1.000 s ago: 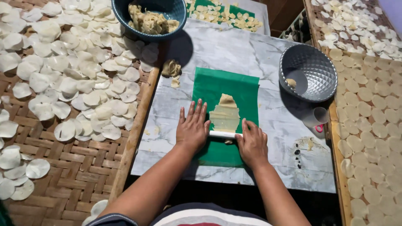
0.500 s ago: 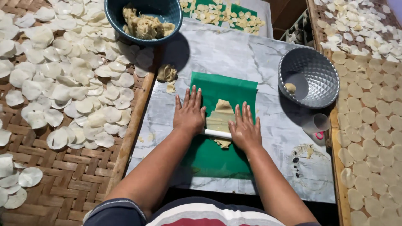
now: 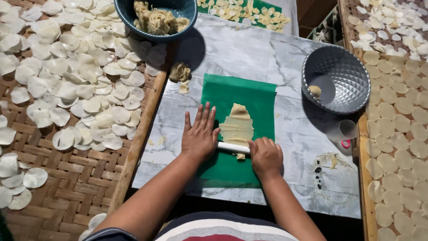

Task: Rolling out small portions of dough into thin sheets using a rolling pin

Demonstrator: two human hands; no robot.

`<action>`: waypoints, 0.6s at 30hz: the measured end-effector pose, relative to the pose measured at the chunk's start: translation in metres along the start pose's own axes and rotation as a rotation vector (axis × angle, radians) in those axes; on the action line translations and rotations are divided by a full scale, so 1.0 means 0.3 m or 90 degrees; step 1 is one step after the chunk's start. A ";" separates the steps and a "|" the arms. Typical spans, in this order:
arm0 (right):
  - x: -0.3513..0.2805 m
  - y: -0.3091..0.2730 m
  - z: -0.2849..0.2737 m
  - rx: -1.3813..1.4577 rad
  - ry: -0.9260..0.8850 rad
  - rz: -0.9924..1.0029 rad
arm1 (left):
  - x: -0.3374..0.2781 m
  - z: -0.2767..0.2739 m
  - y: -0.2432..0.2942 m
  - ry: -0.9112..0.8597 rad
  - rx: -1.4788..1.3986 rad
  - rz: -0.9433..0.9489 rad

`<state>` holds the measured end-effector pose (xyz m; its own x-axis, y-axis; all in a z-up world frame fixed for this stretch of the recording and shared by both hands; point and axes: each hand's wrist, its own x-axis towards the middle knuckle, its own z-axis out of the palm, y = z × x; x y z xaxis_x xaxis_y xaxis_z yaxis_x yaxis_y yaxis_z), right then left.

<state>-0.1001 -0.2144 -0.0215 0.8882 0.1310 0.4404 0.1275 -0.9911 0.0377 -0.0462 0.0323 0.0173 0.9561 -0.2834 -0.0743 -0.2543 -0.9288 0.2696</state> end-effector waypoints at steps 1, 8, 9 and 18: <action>0.016 0.006 0.000 0.000 0.001 -0.001 | 0.013 -0.033 0.010 0.001 0.000 -0.001; 0.106 -0.022 0.003 0.047 -0.032 0.108 | 0.119 -0.048 0.007 -0.059 -0.011 -0.023; 0.097 -0.035 -0.010 0.052 -0.109 0.174 | 0.112 -0.041 0.010 -0.086 -0.016 -0.029; 0.259 -0.032 -0.062 0.076 -0.292 0.168 | 0.160 -0.111 0.028 -0.019 -0.038 -0.021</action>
<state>-0.0404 -0.1952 0.0290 0.9949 -0.0994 -0.0169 -0.1008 -0.9857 -0.1354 0.0024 0.0190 0.0481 0.9589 -0.2605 -0.1128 -0.2127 -0.9224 0.3225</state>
